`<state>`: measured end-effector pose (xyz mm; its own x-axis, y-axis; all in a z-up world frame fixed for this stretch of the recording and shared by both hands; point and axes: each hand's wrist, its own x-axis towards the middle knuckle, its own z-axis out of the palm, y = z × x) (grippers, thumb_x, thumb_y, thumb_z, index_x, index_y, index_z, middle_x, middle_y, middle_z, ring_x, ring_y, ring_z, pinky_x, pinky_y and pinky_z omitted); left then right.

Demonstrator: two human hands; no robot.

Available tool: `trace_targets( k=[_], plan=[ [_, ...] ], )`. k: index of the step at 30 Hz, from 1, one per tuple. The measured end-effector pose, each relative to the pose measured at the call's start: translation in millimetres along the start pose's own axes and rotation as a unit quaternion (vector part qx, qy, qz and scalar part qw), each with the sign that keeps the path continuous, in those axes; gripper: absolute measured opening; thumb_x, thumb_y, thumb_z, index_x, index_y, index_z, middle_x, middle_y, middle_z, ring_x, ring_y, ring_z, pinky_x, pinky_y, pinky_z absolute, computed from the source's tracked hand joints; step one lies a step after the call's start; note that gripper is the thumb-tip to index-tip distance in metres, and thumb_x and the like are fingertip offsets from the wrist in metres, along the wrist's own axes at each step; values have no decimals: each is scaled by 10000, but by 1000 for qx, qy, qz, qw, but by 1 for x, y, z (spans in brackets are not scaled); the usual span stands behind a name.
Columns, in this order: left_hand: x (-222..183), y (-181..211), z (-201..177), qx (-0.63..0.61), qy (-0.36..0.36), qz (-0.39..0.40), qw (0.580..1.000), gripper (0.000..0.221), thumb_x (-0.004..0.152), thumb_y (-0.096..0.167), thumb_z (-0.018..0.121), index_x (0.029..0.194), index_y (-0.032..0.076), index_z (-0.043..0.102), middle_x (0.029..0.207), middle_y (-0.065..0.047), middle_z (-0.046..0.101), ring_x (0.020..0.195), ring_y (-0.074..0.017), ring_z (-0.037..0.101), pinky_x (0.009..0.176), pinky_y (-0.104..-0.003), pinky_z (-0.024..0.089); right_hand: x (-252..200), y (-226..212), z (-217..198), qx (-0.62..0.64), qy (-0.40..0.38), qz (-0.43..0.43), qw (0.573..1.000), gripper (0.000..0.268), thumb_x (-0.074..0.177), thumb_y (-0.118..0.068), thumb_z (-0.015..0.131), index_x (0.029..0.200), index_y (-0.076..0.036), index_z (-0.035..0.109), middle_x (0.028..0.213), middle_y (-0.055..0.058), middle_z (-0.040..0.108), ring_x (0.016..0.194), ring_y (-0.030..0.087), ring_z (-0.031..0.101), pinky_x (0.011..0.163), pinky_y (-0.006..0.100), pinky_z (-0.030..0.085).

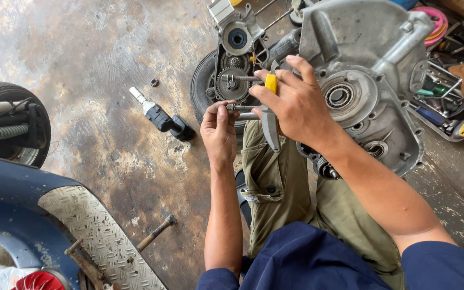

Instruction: The person sits on the workshop floor holding an aluminum motorcycle engine crankcase cover on their lap and scrapes old gasket material from its mating surface using a yellow utility knife. They rotate the cover to reach different edges, then continue scraping around the bearing bore and other surfaces.

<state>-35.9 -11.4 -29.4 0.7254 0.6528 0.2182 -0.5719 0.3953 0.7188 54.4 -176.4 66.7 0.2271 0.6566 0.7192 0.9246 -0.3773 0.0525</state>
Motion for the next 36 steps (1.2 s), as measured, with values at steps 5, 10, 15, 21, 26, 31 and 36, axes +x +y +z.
trace_targets(
  k=[5,10,15,21,26,31,36],
  plan=[
    [-4,10,3,-59,-36,-22,997,179,1068,74,571,1199,-32,628,1174,-236,690,1031,-247,716,915,-305,609,10,-10,-22,1,-30,15,999,308,969,-361,745,1189,-154,679,1250,107,761,1058,223,697,1211,434,232],
    [-9,12,0,-95,-64,-46,992,205,1083,53,542,1264,-23,602,1270,-212,643,1090,-210,658,983,-324,567,15,-16,-31,6,-60,31,998,324,924,-291,812,1188,-139,701,1293,91,769,1080,189,697,1226,392,203],
    [-9,10,-1,-71,-64,-65,993,271,1063,33,584,1328,-24,587,1291,-206,641,1093,-204,651,971,-309,567,14,-17,-28,-9,-52,30,998,320,926,-295,833,1188,-148,721,1301,69,776,1053,168,704,1235,375,196],
    [-8,17,18,-51,-54,-99,992,441,1100,198,489,1469,-32,412,1396,-235,580,1269,-292,606,1027,-376,524,16,-17,-30,-4,-42,29,999,276,979,-262,781,1210,-128,709,1299,101,774,1055,188,715,1234,385,211],
    [-25,20,62,-144,-85,-192,967,566,1095,363,464,1507,-11,358,1307,-199,539,1191,-250,574,1026,-381,497,10,-12,-23,14,-8,36,999,201,1052,-245,712,1210,-121,712,1290,107,792,1110,185,762,1237,388,203],
    [-49,-1,81,-86,-70,-214,971,641,1116,461,299,1564,3,314,1354,-136,533,1182,-166,584,1001,-305,490,8,-7,-27,45,3,48,998,188,1063,-214,651,1214,-105,680,1265,121,790,1127,194,766,1215,398,229],
    [-54,-13,95,25,-107,-165,980,774,1029,629,322,1520,31,312,1445,-151,403,1334,-267,444,1104,-429,399,3,-5,-26,79,21,48,996,289,981,-166,785,1213,-106,624,1305,107,778,1120,219,778,1225,422,237]
  ],
)
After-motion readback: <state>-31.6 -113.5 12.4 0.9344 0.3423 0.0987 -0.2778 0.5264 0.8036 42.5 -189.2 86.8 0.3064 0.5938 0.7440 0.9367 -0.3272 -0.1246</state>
